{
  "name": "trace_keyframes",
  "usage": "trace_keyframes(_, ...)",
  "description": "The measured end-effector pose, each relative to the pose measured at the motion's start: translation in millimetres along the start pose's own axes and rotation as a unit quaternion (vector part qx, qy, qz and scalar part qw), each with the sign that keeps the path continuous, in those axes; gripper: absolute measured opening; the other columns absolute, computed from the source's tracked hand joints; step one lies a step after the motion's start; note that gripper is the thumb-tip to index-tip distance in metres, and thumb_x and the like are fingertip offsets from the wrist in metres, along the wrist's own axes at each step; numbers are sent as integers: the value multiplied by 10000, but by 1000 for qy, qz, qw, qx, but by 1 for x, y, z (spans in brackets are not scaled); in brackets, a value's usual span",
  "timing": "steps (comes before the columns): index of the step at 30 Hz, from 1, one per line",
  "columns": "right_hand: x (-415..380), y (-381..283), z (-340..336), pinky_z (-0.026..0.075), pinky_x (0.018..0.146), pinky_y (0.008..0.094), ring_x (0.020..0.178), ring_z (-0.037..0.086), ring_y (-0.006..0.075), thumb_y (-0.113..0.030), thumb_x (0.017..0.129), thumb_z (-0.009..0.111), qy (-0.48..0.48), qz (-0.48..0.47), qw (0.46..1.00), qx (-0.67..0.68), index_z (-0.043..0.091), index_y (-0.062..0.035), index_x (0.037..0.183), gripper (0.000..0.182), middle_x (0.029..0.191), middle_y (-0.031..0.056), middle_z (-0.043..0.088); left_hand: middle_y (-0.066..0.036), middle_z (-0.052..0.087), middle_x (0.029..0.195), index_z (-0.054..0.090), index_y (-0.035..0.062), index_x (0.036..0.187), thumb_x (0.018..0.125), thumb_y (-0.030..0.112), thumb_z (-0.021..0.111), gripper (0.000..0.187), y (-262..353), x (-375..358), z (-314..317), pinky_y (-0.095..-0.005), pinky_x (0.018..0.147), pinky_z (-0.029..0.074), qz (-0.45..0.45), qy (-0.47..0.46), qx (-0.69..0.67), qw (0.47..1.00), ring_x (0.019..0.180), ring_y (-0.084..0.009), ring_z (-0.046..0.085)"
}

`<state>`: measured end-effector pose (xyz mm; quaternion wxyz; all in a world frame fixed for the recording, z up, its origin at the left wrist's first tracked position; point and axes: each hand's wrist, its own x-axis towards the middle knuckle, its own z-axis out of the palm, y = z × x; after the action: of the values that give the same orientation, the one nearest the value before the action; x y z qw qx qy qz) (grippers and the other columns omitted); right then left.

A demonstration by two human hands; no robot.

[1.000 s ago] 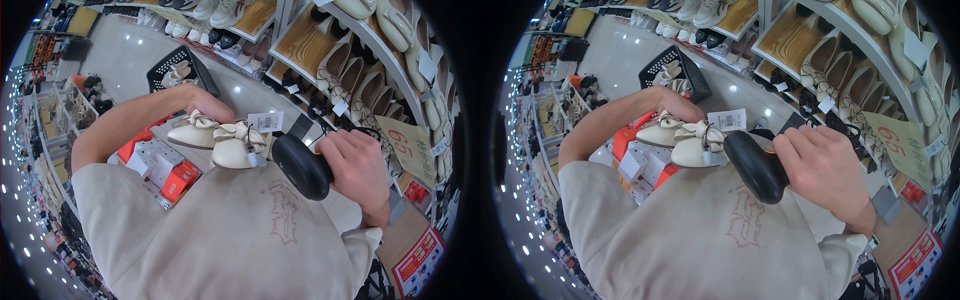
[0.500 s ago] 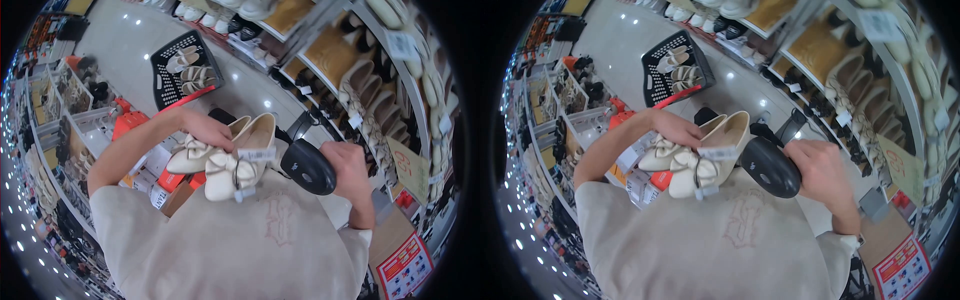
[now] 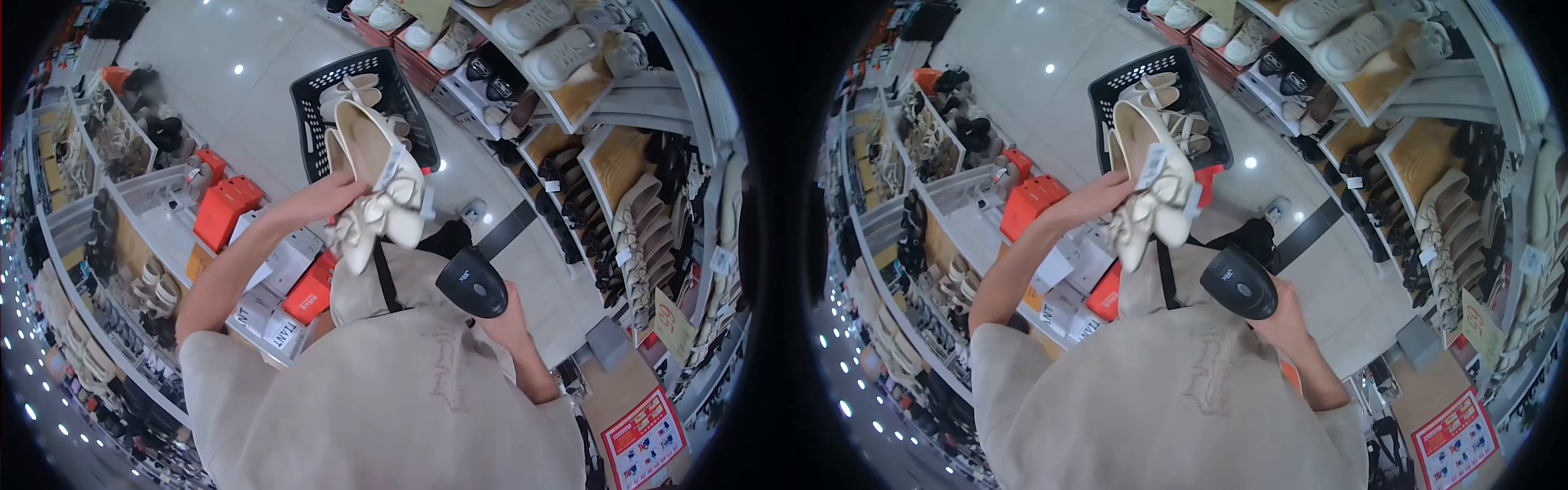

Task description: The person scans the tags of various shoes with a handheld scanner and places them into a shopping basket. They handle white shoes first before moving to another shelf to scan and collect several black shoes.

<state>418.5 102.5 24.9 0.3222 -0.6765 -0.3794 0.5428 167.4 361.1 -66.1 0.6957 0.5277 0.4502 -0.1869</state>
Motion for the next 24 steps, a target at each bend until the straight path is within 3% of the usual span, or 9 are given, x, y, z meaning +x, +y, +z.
trace_keyframes(2,12,-10,20,508,730,316,753,631,166,-14,767,716,17,68,997,18,647,52,1039,288,846,143,694,-19,612,874,645,-5,1137,1016,407,477,461,-28,44,-23,-264,643,450,-20,29,5,999,753,-99,557)
trace_keyframes(7,14,-11,52,502,720,307,745,604,137,-10,768,706,83,144,985,40,659,42,984,227,814,116,689,-25,549,719,647,-3,1031,976,433,485,469,-105,178,-57,-313,528,436,-5,116,-18,993,578,-132,521)
trace_keyframes(9,14,-4,61,503,719,304,751,605,130,-12,764,709,88,180,979,41,660,43,969,217,813,112,692,-51,573,690,613,-29,856,957,385,508,439,-139,233,-68,-332,438,408,-57,109,-94,988,530,-161,548)
trace_keyframes(10,13,-2,66,501,716,299,757,601,120,-16,758,716,121,211,969,34,656,47,959,219,809,111,692,-68,583,698,596,-19,893,960,379,494,415,-149,253,-66,-350,413,404,-75,132,-135,979,510,-179,553)
trace_keyframes(14,17,-3,75,506,723,291,770,615,112,-48,759,749,164,269,949,28,659,40,939,220,828,77,713,-113,626,821,582,14,1029,957,387,489,391,-200,334,-54,-390,547,526,-142,141,-335,921,621,-211,613)
trace_keyframes(15,18,0,76,508,725,295,766,623,119,-54,763,754,175,273,945,45,665,32,937,213,836,65,720,-113,626,821,582,14,1029,957,387,489,391,-205,345,-53,-390,547,526,-145,137,-338,920,621,-211,613)
trace_keyframes(16,17,2,73,516,820,274,886,671,102,-30,807,791,149,287,945,41,702,5,1058,268,979,50,743,-113,628,836,583,18,1039,957,382,491,385,-209,357,-53,-408,585,539,-162,168,-369,899,645,-221,620)
trace_keyframes(21,34,-9,84,507,861,279,928,669,115,-9,808,777,215,323,921,28,692,1,1099,304,1030,54,738,-101,616,833,580,37,1020,960,327,466,317,-230,409,-61,-435,610,540,-228,249,-396,854,653,-238,610)
trace_keyframes(24,39,-10,92,508,860,284,933,674,127,-8,806,778,265,315,909,72,692,-1,1099,306,1024,55,739,-88,595,807,579,48,987,950,285,470,263,-236,427,-66,-446,674,534,-185,209,-458,844,705,-219,612)
